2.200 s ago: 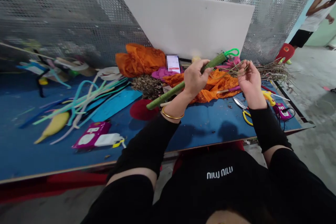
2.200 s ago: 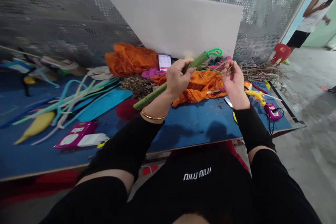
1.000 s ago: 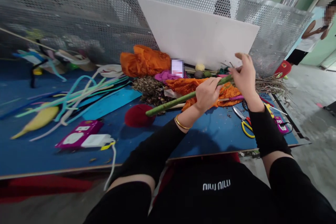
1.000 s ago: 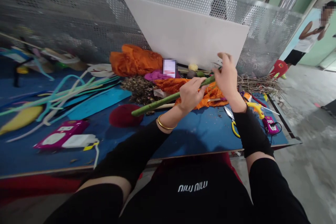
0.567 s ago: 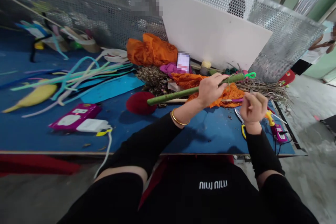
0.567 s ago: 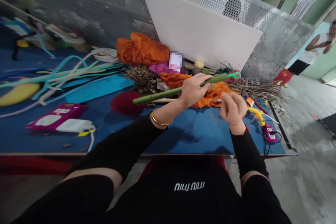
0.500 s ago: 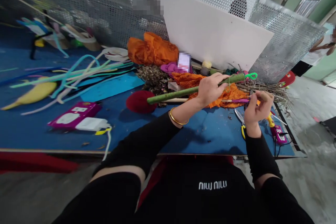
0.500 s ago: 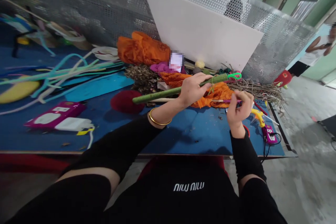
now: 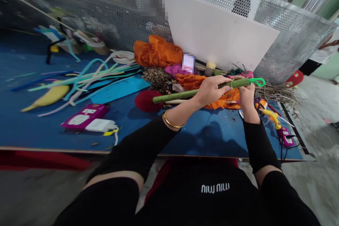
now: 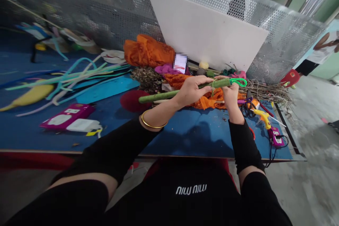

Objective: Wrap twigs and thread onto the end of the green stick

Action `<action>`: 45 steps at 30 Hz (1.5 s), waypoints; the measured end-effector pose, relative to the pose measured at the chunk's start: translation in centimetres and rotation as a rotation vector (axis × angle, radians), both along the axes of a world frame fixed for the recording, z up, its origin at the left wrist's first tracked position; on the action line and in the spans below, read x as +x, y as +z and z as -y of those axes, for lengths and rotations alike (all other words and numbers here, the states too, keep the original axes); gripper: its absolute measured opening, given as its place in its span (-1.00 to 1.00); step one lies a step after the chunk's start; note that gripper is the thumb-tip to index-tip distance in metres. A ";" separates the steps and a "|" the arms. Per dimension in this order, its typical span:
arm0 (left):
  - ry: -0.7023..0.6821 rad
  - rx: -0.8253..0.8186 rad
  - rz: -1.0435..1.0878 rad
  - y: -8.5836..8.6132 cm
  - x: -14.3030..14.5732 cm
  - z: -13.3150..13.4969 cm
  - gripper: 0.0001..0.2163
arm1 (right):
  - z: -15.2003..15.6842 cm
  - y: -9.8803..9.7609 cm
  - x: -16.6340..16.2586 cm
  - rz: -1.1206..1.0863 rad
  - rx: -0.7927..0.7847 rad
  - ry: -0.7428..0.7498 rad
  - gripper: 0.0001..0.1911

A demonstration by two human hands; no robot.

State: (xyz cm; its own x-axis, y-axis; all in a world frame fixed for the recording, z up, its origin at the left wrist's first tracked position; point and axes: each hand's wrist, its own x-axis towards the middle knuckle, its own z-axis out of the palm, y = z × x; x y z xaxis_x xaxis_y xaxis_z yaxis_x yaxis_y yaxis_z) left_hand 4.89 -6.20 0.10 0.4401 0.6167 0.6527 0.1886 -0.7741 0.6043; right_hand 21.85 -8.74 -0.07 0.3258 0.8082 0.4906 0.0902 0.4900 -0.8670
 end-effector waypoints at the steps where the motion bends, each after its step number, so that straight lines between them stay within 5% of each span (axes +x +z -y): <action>1: -0.022 -0.012 0.001 0.1 -0.1 0.1 -0.74 | -0.6 -0.1 0.1 0.056 -0.021 0.025 -0.91; 7: -0.025 -0.026 0.061 1.2 -0.9 0.2 -0.76 | -2.1 -2.7 0.2 -0.059 -0.150 0.026 -0.62; 12: 0.034 -0.011 0.105 1.8 -1.2 -1.0 -0.75 | 1.1 -5.5 -1.0 -0.009 -0.177 0.346 -0.31; 18: 0.134 -0.005 0.144 2.8 -1.1 -2.4 -0.77 | 4.6 -7.8 -0.5 0.229 -0.286 0.025 -0.57; 27: 0.067 -0.042 0.259 3.9 -2.2 -2.9 -0.79 | 3.8 -11.8 3.1 0.207 -0.531 0.142 -0.65; 30: 0.041 -0.041 0.264 4.1 -2.4 -2.7 -0.79 | 3.4 -12.6 4.2 0.049 -0.491 0.041 -0.61; 36: 0.028 -0.043 0.178 3.8 -2.1 -1.7 -0.78 | 2.6 -9.5 6.4 -0.199 -0.139 -0.458 -0.66; 38: 0.027 -0.030 0.141 3.3 -1.8 -1.1 -0.78 | 2.5 -7.6 5.2 -0.185 -0.037 -0.484 -0.59; 39: 0.019 -0.022 0.126 3.0 -1.7 -0.8 -0.77 | 2.5 -6.7 4.2 -0.154 0.001 -0.431 -0.55; 43: -0.016 0.003 0.099 1.8 -1.3 0.4 -0.75 | 2.5 -3.9 -0.8 -0.011 0.050 0.171 -0.46; 45: -0.011 0.007 0.096 1.5 -1.2 0.7 -0.75 | 3.0 -3.5 -2.4 0.008 -0.005 0.242 -0.63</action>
